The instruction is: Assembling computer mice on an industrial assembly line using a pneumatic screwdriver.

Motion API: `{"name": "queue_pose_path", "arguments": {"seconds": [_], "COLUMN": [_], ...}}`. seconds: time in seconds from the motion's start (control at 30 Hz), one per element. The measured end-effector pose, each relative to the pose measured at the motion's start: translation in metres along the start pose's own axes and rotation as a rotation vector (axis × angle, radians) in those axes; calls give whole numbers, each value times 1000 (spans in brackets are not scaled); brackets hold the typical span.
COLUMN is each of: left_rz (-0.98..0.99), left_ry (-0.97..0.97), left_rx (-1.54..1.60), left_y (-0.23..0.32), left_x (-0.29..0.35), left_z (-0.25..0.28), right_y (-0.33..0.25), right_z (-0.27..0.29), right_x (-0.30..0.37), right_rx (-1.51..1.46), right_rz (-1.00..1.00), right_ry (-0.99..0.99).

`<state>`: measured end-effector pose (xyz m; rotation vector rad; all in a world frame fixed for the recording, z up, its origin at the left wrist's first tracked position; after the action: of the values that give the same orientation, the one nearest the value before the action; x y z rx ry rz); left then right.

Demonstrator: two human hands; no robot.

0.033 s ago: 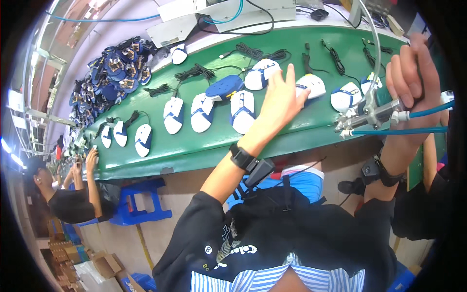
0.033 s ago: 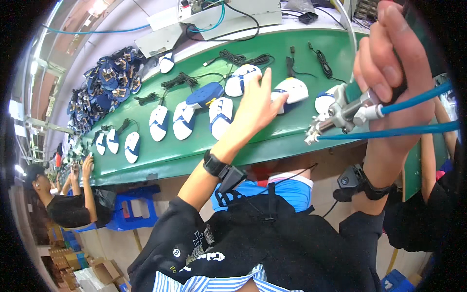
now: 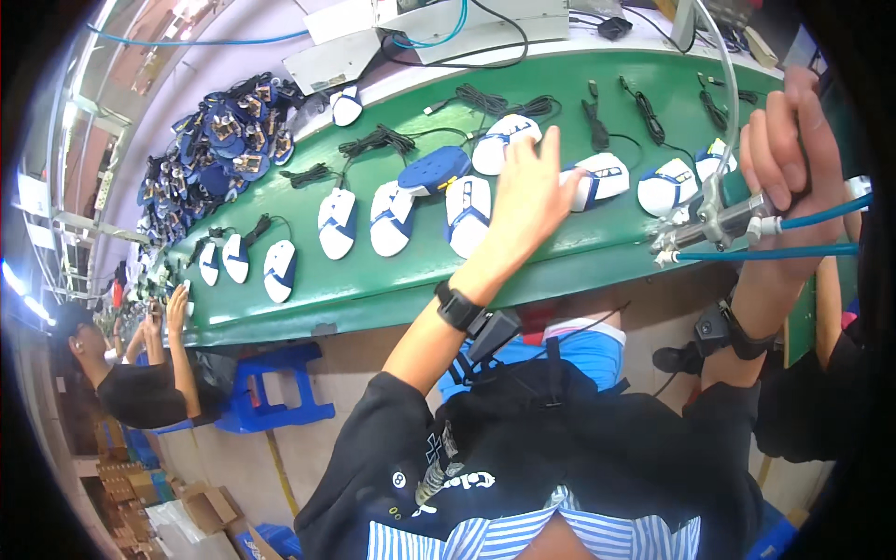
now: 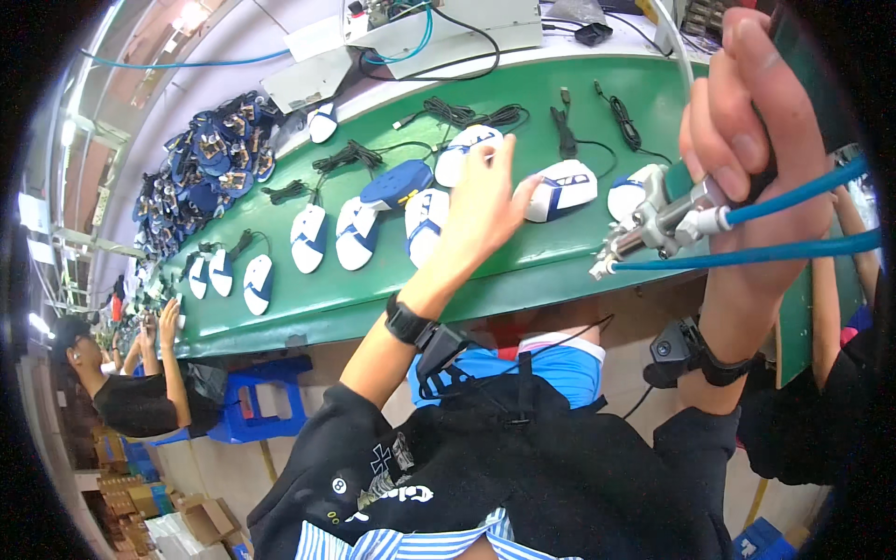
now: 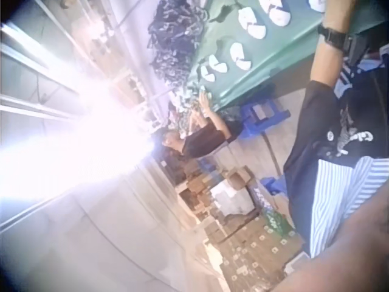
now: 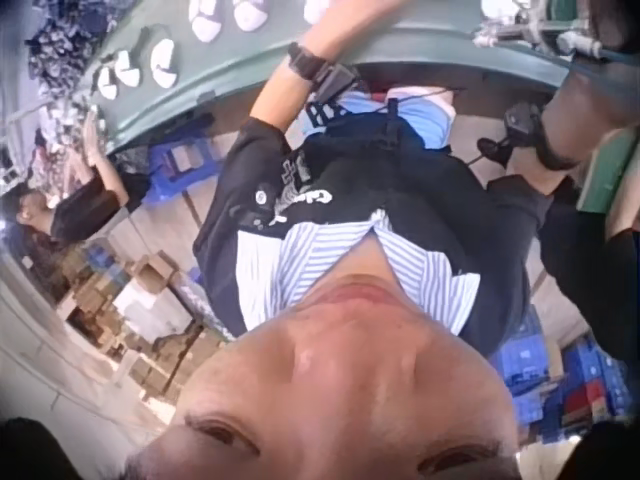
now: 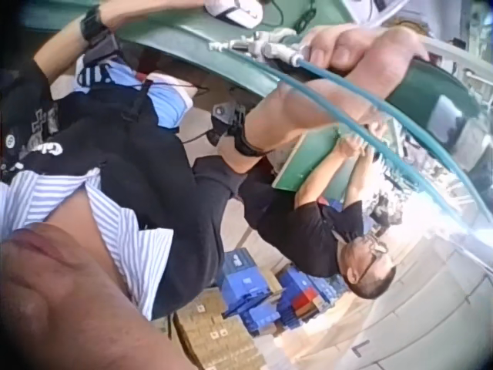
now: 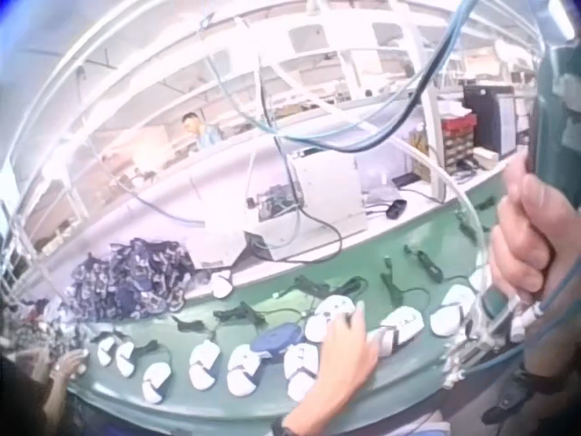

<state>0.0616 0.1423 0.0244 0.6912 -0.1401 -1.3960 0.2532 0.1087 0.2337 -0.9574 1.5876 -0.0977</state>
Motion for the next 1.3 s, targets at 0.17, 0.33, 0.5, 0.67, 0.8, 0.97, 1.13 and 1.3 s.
{"name": "queue_pose_path", "arguments": {"seconds": [0.17,0.33,0.5,0.67,0.8,0.97,1.13,1.3], "left_rz": [8,319,428,589,704,689,625,658], "left_ry": [302,-782,-781,-573,-500,-482,-560,-549], "left_rx": [-384,-390,-247,1118,1459,1897,2249,2320], "left_y": [-69,-149,-137,-122,-117,-114,-123,-151], "left_x": [-42,-80,-84,-53,0,31,43,54], "left_z": [68,48,67,76,52,43,47,42], "right_y": [2,20,20,41,54,89,118,139], "right_z": [16,23,11,-9,-68,-136,-179,-213], "right_x": [0,-6,-10,-23,-49,-59,-58,-45], "right_rx": [113,-21,104,-45,-10,-41,36,-41], "right_rz": [-6,-117,-104,-112,50,1,121,115], "right_ry": [29,51,25,134,150,-42,23,14]}}
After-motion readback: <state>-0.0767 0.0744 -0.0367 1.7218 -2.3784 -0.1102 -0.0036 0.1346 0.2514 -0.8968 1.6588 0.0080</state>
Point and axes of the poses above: each hand's wrist, its own x-axis away from the middle knuckle, its own z-axis out of the back of the hand, y = z × x, the point moved 8 cm from there along -x, towards the middle knuckle, and after that the axes turned 15 degrees about z, right-handed, at the moved point
